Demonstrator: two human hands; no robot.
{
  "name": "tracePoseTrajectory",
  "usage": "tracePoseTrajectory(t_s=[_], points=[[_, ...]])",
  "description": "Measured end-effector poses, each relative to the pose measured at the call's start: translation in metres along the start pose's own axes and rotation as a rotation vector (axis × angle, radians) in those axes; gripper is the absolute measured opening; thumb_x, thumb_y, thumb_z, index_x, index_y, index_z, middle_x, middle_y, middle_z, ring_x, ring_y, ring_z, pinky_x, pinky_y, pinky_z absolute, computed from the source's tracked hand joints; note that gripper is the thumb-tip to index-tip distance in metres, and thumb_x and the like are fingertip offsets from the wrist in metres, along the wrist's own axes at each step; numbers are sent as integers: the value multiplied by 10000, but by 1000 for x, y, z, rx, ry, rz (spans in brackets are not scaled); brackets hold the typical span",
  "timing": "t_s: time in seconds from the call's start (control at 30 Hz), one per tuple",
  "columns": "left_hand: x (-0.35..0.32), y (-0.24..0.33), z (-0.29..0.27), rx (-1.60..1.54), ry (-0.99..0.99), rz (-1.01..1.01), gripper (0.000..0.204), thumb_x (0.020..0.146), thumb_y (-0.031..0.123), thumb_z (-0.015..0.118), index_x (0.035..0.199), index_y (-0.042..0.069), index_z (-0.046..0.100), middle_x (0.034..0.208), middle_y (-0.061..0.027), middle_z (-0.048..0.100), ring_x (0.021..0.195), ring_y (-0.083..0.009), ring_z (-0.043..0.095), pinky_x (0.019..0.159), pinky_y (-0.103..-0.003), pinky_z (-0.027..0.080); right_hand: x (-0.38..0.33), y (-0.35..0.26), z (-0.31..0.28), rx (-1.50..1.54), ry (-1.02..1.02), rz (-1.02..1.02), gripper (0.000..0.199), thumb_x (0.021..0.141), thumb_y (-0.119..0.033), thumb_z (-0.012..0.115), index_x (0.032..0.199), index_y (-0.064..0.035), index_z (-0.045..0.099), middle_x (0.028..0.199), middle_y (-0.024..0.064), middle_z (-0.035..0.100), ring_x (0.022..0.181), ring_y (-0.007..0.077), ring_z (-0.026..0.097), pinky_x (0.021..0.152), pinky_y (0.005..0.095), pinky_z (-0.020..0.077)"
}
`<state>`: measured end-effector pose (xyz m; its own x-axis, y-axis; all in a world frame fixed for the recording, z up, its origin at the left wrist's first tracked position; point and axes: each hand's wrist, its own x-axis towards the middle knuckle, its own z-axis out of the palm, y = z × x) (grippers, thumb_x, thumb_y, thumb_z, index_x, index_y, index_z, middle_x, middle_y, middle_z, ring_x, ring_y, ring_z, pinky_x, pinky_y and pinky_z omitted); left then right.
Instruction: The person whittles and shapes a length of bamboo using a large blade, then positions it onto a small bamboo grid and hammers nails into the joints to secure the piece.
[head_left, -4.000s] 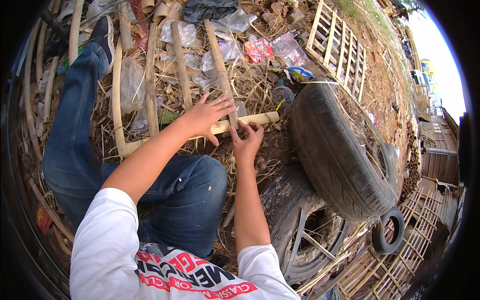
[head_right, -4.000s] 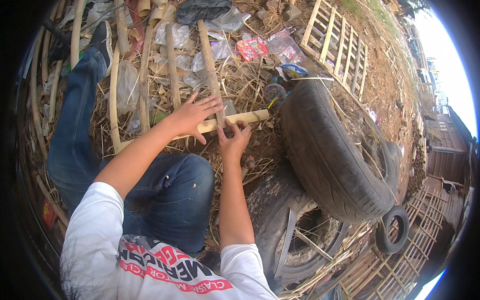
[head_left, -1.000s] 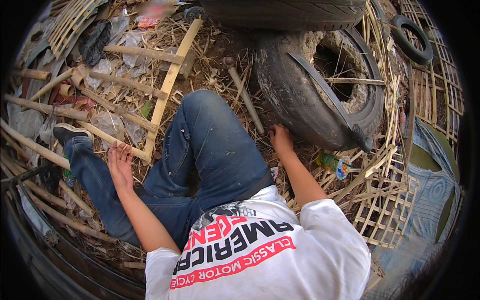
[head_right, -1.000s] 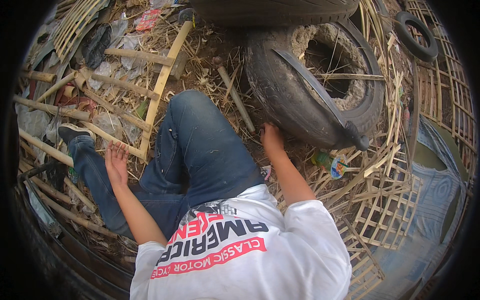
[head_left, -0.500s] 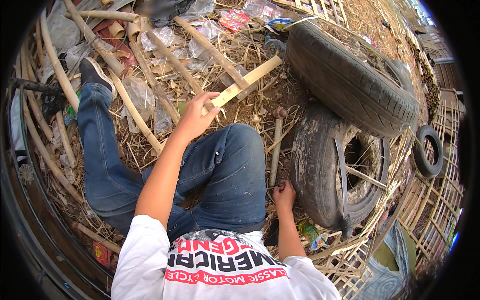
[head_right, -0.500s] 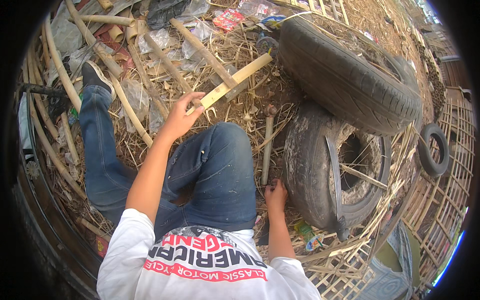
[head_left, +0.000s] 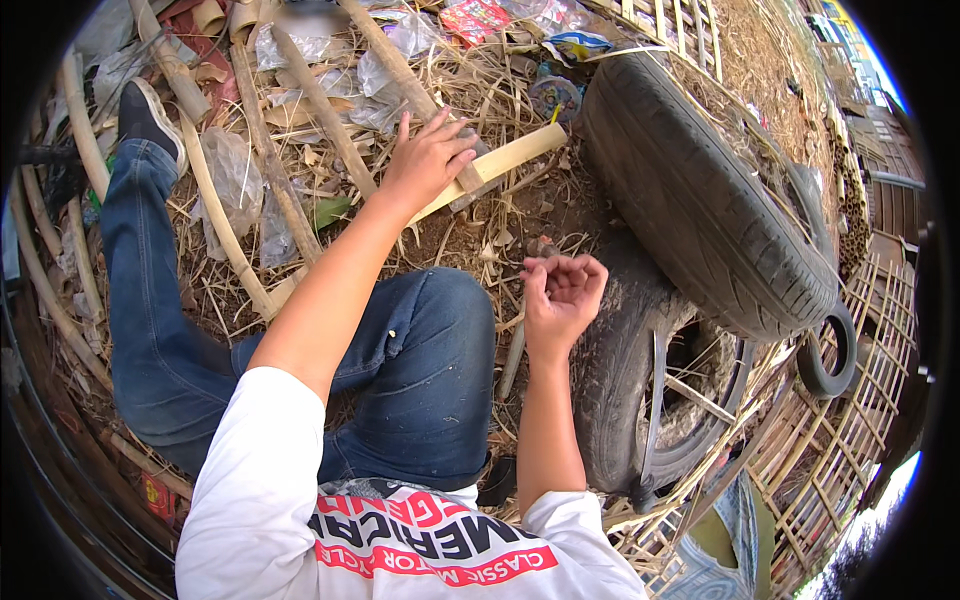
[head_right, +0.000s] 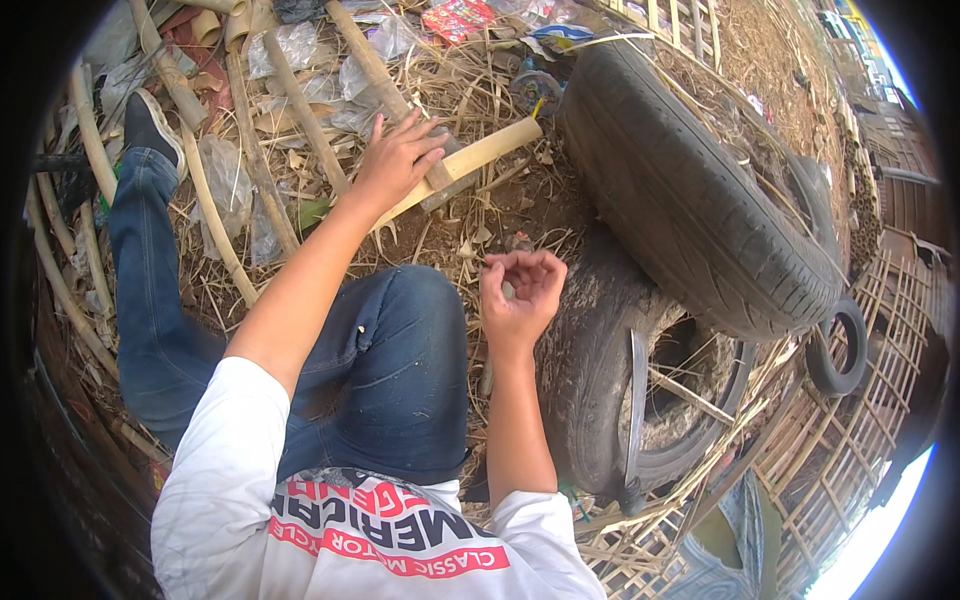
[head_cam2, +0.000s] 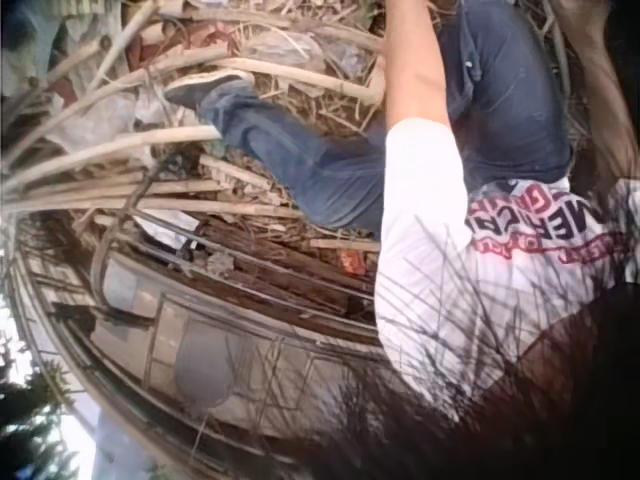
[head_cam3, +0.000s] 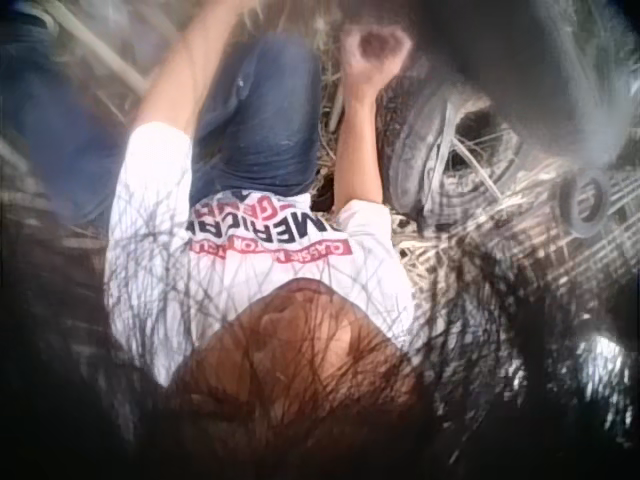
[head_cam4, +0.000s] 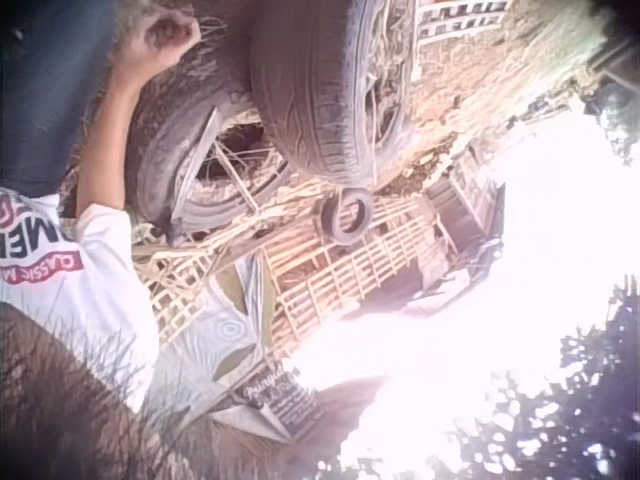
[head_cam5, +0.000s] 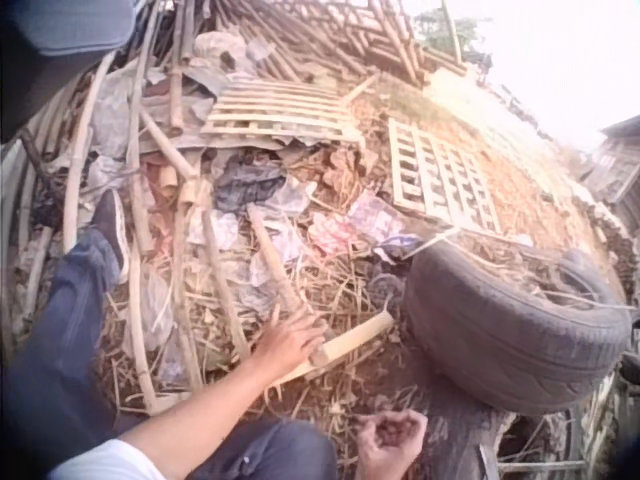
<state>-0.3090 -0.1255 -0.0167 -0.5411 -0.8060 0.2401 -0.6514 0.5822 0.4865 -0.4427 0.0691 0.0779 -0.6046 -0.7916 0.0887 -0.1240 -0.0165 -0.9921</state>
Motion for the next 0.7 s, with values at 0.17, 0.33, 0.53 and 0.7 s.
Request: tracePoseTrajectory(t_s=[0.17,0.33,0.53,0.7], points=[[-7,1,6,-7,-3,-11,334,964,370,520,1236,232,655,1406,-21,524,1417,-256,325,1117,-666,139,83,34,54,57,-250,15,358,819,111,595,1066,-29,378,867,75,565,828,175,669,739,257,541],[-9,-2,2,-35,-5,-38,380,950,349,546,1299,209,600,1404,-38,521,1422,-268,311,1101,-689,157,93,63,77,-117,-390,20,358,826,111,599,1073,-28,380,856,71,559,746,126,649,666,221,535],[-4,8,11,-113,17,-57,284,965,320,534,1161,116,543,1455,-74,461,1439,-320,263,1095,-695,160,107,61,63,-139,-380,14,315,846,71,609,1123,-1,477,865,57,599,749,96,617,681,217,516],[-10,-3,16,-88,101,-53,315,995,362,466,1139,94,547,1471,-99,436,1440,-349,247,1101,-694,117,58,3,19,-216,-215,63,217,854,73,576,1063,14,564,851,33,595,724,63,576,661,198,478]])
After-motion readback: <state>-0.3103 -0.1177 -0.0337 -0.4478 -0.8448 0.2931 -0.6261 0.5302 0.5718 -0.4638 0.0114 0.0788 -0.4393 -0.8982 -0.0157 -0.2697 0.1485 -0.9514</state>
